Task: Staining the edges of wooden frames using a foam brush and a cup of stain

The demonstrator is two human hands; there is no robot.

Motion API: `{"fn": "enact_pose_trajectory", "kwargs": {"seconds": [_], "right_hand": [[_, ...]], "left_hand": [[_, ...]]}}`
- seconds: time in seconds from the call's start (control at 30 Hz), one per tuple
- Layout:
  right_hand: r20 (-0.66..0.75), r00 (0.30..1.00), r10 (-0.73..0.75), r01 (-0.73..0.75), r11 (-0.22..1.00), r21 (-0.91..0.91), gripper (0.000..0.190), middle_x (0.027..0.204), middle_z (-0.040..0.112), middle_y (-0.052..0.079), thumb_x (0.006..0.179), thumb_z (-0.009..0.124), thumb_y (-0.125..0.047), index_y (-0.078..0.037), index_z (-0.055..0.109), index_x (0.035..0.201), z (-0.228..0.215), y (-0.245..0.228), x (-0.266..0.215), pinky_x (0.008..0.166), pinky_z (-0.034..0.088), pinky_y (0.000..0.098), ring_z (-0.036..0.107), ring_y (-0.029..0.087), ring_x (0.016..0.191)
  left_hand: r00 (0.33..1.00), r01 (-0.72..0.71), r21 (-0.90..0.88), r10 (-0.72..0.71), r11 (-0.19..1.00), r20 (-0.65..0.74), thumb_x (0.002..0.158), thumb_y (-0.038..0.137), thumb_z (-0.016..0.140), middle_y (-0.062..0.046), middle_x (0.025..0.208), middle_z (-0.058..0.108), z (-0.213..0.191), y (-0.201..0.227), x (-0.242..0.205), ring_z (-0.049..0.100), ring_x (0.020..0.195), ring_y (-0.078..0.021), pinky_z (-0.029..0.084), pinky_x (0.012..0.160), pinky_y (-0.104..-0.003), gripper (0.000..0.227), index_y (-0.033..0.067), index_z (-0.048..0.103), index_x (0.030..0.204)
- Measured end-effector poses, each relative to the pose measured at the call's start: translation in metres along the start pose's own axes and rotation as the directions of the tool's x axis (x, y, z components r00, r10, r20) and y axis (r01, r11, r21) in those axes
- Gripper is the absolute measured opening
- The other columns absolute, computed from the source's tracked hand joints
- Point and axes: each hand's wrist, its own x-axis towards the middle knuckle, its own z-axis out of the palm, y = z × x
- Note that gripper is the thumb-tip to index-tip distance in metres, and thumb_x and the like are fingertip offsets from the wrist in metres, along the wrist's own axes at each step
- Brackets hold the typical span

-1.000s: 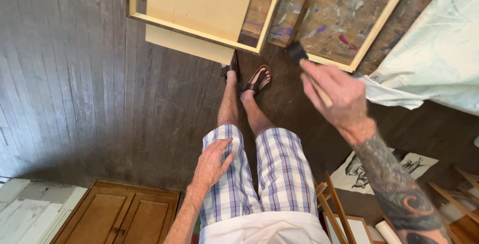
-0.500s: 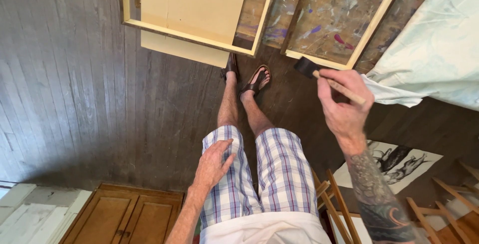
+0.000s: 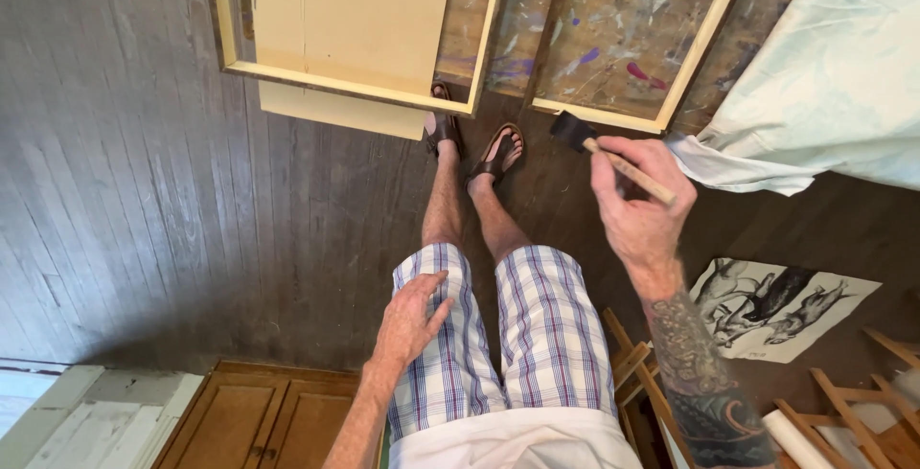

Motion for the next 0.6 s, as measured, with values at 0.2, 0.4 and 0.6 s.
{"fn": "enact_pose_trajectory", "kwargs": {"seconds": [0.2,0.4,0.6], "right_hand": [[-0.035,0.999,0.016,-0.014,0.998,0.053,0.012,0.091,0.073,0.015,0.093,0.08,0.001,-0.003,0.079,0.104,0.023,-0.018,0.01,0.064,0.054,0.0335,0.068,0.026,0.074],[-0.08,0.988,0.129,-0.13,0.991,-0.009,0.012,0.093,0.071,0.017,0.096,0.079,0.0,-0.002,0.079,0.108,-0.017,0.011,-0.02,0.06,0.05,0.0327,0.065,0.023,0.074],[-0.095,0.985,0.147,-0.146,0.989,0.022,0.014,0.091,0.073,0.014,0.093,0.081,-0.001,-0.005,0.08,0.106,0.004,-0.009,-0.011,0.056,0.05,0.031,0.066,0.022,0.072]], "left_hand": [[1.0,-0.024,0.038,0.024,0.999,0.012,0.1,0.028,0.064,-0.01,0.126,0.07,-0.003,0.009,0.005,0.066,0.123,-0.024,0.042,0.117,-0.052,0.048,0.0125,0.056,0.145],[0.999,-0.015,0.053,0.012,0.998,0.043,0.101,0.029,0.064,-0.011,0.126,0.069,-0.005,0.008,0.003,0.065,0.124,-0.0244,0.04,0.119,-0.052,0.049,0.0123,0.055,0.146],[0.999,-0.029,0.079,0.026,0.996,0.035,0.101,0.029,0.064,-0.011,0.125,0.07,-0.002,0.008,0.007,0.065,0.123,-0.0247,0.04,0.119,-0.052,0.048,0.0125,0.055,0.145]]}}
